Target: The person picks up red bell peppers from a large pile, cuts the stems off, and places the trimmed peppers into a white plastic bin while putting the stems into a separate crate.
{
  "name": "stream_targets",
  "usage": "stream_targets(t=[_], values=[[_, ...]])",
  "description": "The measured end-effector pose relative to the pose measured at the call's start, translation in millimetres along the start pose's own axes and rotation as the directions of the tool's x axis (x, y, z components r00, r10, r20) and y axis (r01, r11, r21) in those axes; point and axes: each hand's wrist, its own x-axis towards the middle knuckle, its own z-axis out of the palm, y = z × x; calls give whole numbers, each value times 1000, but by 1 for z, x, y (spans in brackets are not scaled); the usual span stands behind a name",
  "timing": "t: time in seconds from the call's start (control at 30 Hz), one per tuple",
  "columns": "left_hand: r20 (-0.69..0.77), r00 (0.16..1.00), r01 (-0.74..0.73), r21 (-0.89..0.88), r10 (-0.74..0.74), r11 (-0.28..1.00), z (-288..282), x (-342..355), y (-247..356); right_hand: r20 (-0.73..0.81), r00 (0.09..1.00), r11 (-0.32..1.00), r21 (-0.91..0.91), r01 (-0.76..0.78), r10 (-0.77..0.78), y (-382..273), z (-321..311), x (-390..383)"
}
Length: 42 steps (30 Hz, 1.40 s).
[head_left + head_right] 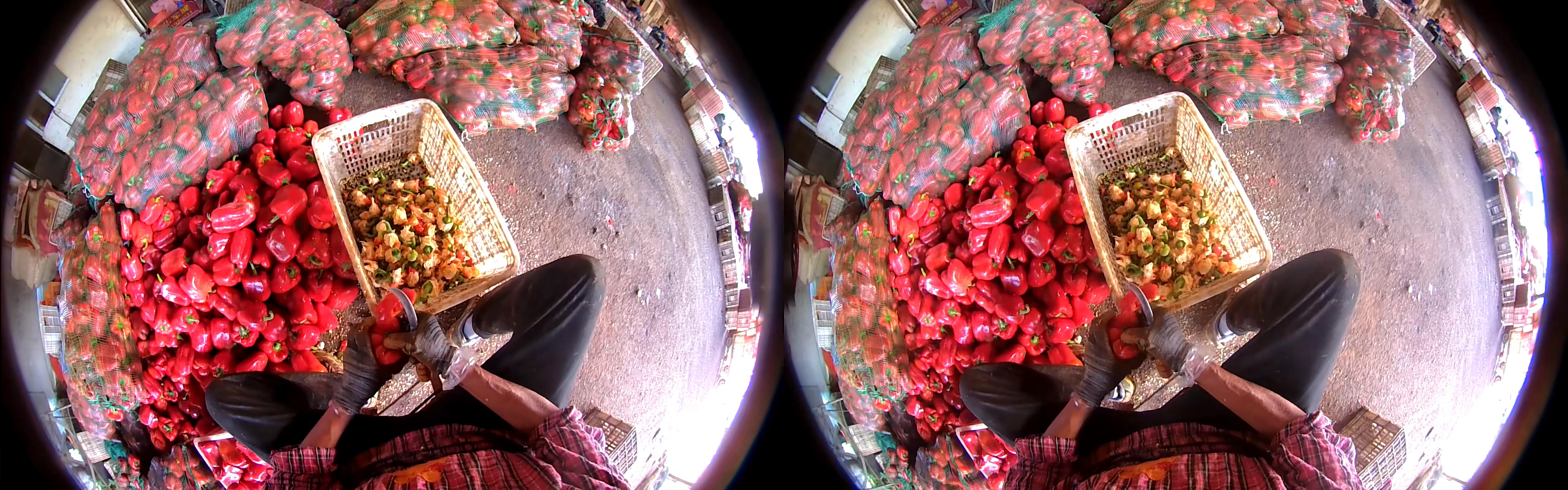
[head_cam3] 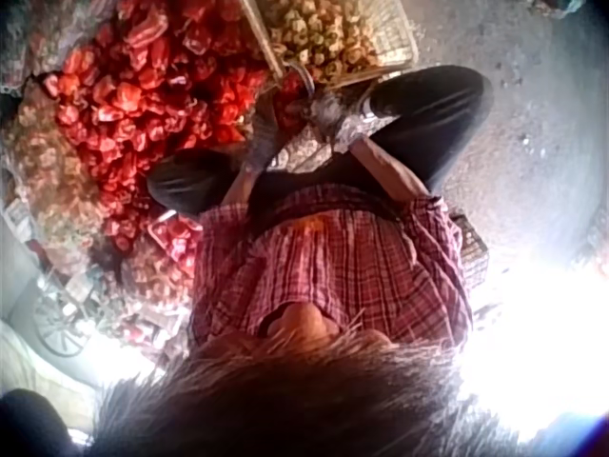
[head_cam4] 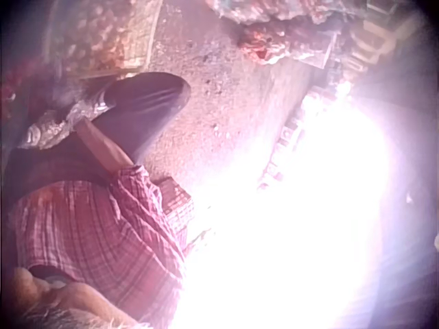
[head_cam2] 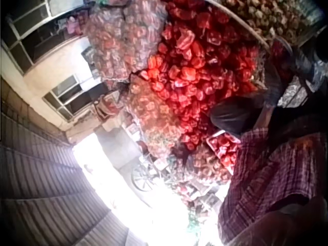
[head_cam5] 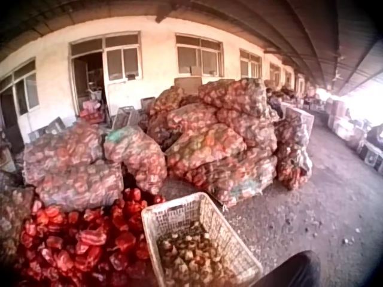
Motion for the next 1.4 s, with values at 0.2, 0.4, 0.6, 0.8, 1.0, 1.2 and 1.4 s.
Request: stream_targets(t=[0.2,0.4,0.6,0.8,1.0,1.2,1.4], values=[[102,977,206,-200,-189,958,8,-3,-14,58,994,991,108,85,-92,28,-13,22],[161,849,476,-650,-504,593,4,-2,-28,374,912,463,847,-261,-170,61,-20,32],[430,793,365,-903,-432,-228,-3,-36,-53,-76,974,720,661,210,-213,9,-52,45],[414,850,169,-801,-327,-574,-7,-17,-47,-127,948,925,213,315,-293,45,-63,65],[535,784,396,-822,-315,-409,-11,-23,-66,-24,998,994,98,57,-54,6,-36,43],[375,859,507,-538,-348,673,-53,-4,-21,-145,869,864,-270,425,-473,103,-84,97],[239,890,253,-967,-389,-17,-75,-33,-15,-364,922,987,-135,87,-131,27,-55,51]])
